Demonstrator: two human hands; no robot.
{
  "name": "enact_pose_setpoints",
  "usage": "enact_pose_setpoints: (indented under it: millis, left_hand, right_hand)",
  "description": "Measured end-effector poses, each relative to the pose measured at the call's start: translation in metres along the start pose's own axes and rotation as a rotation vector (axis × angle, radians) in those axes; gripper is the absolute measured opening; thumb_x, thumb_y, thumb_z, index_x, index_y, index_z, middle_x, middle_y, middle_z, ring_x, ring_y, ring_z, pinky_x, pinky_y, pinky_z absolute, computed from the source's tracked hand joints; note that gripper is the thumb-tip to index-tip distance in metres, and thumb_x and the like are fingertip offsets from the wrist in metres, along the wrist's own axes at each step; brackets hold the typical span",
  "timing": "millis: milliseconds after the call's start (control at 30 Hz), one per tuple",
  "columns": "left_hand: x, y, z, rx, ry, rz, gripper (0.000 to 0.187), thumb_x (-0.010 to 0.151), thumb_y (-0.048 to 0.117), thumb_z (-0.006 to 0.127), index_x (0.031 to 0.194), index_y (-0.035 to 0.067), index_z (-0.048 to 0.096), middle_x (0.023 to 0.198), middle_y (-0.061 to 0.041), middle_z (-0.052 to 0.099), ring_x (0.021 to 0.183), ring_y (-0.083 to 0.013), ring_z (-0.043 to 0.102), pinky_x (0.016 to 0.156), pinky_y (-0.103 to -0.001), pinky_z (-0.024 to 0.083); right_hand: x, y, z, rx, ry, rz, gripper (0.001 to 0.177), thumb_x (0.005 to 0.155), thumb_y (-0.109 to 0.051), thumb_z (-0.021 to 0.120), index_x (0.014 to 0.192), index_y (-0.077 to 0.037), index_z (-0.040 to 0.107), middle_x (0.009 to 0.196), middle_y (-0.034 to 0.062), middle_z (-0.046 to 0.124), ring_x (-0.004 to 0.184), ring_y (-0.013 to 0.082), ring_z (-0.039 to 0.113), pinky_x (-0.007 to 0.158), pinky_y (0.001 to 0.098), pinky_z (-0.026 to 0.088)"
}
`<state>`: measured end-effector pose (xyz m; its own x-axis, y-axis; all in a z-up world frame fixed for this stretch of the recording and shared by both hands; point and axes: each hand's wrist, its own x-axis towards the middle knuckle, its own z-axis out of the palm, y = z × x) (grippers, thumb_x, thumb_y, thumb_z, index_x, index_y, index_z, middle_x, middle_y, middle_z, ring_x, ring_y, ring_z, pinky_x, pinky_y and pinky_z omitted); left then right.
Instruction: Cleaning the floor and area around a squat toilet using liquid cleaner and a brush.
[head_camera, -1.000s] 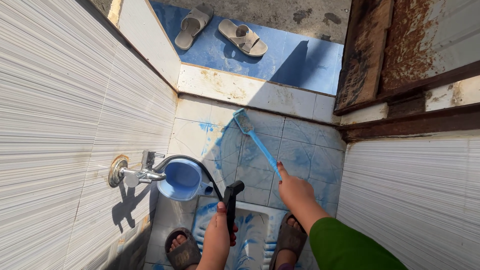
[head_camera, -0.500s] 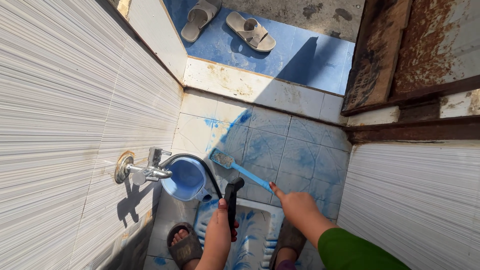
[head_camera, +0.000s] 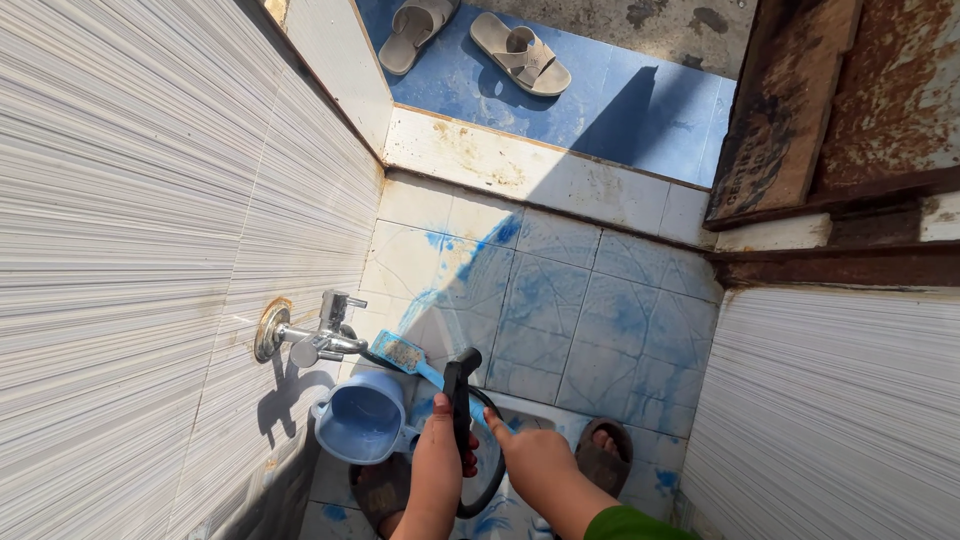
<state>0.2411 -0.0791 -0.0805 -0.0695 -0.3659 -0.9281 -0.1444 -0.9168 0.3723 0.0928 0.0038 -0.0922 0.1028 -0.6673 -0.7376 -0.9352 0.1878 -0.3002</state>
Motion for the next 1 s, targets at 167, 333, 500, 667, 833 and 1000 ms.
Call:
enact_pose_setpoints:
  millis: [167,333,500,667,833,1000]
  left_hand:
    - [-0.007,0.009,0.000,-0.012,-0.008,-0.037,0.066,0.095,0.069,0.040,0.101,0.006,0.062,0.070,-0.007,0.057,0.054,-0.0170,0.051,0.051,-0.032,0.042]
    - [0.003,-0.006,-0.014,-0.058,-0.024,-0.042,0.065,0.096,0.067,0.041,0.100,0.005,0.060,0.068,-0.007,0.056,0.053,-0.0171,0.049,0.050,-0.032,0.040]
    - [0.000,0.000,-0.012,-0.076,0.014,-0.059,0.065,0.098,0.067,0.041,0.098,0.005,0.059,0.068,-0.006,0.055,0.053,-0.0169,0.048,0.050,-0.032,0.041]
    - [0.006,-0.002,-0.014,-0.114,-0.025,-0.099,0.065,0.095,0.067,0.042,0.102,0.005,0.060,0.069,-0.007,0.056,0.054,-0.0175,0.048,0.051,-0.033,0.041]
    - [0.004,0.008,-0.010,-0.065,0.003,-0.033,0.069,0.094,0.069,0.042,0.107,0.004,0.061,0.072,-0.008,0.058,0.056,-0.0174,0.050,0.053,-0.032,0.043]
    - [-0.033,0.060,0.000,-0.037,-0.021,0.146,0.070,0.094,0.070,0.042,0.110,0.005,0.062,0.074,-0.005,0.057,0.060,-0.0142,0.050,0.054,-0.031,0.043]
  right_hand:
    - [0.006,0.040,-0.006,-0.116,-0.114,0.050,0.089,0.093,-0.005,0.057,0.167,-0.030,0.015,0.082,0.0115,0.067,0.071,0.0296,0.070,0.060,0.0444,0.058]
    - [0.015,0.097,-0.045,0.043,0.047,0.480,0.073,0.104,-0.030,0.050,0.164,-0.037,0.010,0.081,0.0105,0.070,0.072,0.0322,0.072,0.064,0.0480,0.058]
    - [-0.014,0.097,-0.001,-0.021,0.005,0.316,0.080,0.101,-0.024,0.054,0.165,-0.035,0.007,0.081,0.0109,0.071,0.072,0.0315,0.072,0.065,0.0489,0.057]
    - [-0.010,0.114,-0.016,-0.249,-0.057,0.211,0.092,0.095,-0.010,0.057,0.166,-0.042,0.008,0.083,0.0094,0.068,0.072,0.0282,0.071,0.063,0.0425,0.059]
    - [0.022,0.107,-0.067,0.030,0.134,0.500,0.073,0.104,-0.029,0.051,0.164,-0.036,0.011,0.080,0.0095,0.072,0.072,0.0308,0.071,0.064,0.0468,0.059]
    - [0.019,0.069,-0.012,-0.015,-0.004,0.287,0.078,0.101,-0.023,0.052,0.166,-0.033,0.010,0.081,0.0104,0.071,0.073,0.0308,0.071,0.069,0.0475,0.058]
